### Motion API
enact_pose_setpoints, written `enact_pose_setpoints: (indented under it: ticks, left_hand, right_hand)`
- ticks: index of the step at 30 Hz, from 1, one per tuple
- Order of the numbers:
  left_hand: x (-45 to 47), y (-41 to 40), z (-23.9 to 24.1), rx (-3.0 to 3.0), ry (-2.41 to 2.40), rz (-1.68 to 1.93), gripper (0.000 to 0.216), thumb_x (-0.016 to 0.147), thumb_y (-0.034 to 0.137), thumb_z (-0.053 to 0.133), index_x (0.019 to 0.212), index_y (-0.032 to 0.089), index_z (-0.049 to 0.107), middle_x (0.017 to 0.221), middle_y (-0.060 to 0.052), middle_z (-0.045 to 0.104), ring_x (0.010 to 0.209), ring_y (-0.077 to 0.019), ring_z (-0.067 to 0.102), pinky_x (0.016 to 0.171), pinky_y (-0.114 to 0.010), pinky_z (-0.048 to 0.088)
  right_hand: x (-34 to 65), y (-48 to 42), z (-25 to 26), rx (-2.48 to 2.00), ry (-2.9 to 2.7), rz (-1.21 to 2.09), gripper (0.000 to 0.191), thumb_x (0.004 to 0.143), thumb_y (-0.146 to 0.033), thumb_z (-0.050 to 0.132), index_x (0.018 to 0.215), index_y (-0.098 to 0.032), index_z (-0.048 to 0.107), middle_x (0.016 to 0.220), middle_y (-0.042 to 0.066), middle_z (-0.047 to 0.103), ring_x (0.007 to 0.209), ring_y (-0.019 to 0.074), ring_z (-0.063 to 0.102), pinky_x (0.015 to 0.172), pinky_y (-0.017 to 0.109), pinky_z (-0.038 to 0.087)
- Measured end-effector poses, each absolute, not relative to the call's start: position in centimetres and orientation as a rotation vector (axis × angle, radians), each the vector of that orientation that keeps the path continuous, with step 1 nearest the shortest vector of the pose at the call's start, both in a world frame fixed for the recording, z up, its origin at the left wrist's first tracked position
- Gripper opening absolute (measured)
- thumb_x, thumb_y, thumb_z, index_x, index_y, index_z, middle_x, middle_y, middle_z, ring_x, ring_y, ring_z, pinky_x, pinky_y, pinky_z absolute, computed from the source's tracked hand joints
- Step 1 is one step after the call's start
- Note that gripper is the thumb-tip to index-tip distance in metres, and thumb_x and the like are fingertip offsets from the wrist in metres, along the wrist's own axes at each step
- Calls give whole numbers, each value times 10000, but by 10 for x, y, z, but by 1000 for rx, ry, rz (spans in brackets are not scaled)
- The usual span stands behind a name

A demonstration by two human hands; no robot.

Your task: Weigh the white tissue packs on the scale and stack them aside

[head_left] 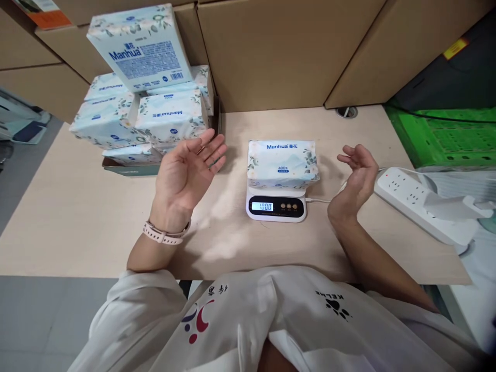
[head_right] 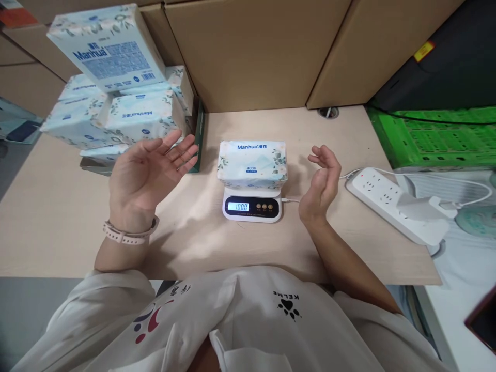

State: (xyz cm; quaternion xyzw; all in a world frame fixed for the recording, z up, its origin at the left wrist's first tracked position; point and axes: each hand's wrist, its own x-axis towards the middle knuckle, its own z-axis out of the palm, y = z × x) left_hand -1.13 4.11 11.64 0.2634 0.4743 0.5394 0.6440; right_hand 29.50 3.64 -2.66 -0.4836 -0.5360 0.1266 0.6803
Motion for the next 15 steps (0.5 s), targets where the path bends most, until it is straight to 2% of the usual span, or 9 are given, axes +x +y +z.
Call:
enact_pose_setpoints:
  ticks: [4,9,15]
  left_hand:
    - [-8,40,116,614,1091,1208,210,923,275,581,1057,185,714,1336,-106,735,1470,-274,583,1310,-456,404]
    - [-8,40,116,633,1091,1202,202,929,278,590,1057,185,716,1351,-109,721,1508,-295,544,1312,-491,396]
    - [-6,37,116,640,1079,1188,197,948,277,578,1054,179,712,1340,-105,715,1510,-287,542,1311,-473,391]
  right_hand:
    - [290,32,-20,-1129,-1168,307,474,1065,-519,406,1385,-268,650,1358,94,712,1160,228,711,1157,518,496]
    - [287,28,-17,-1169,-1200,313,505,1057,-548,384,1392,-266,636,1371,105,699,1166,255,715,1168,555,489]
    - [287,29,-19,-1119,-1186,320,471,1069,-513,396,1383,-279,657,1362,105,705,1150,253,715,1154,531,481]
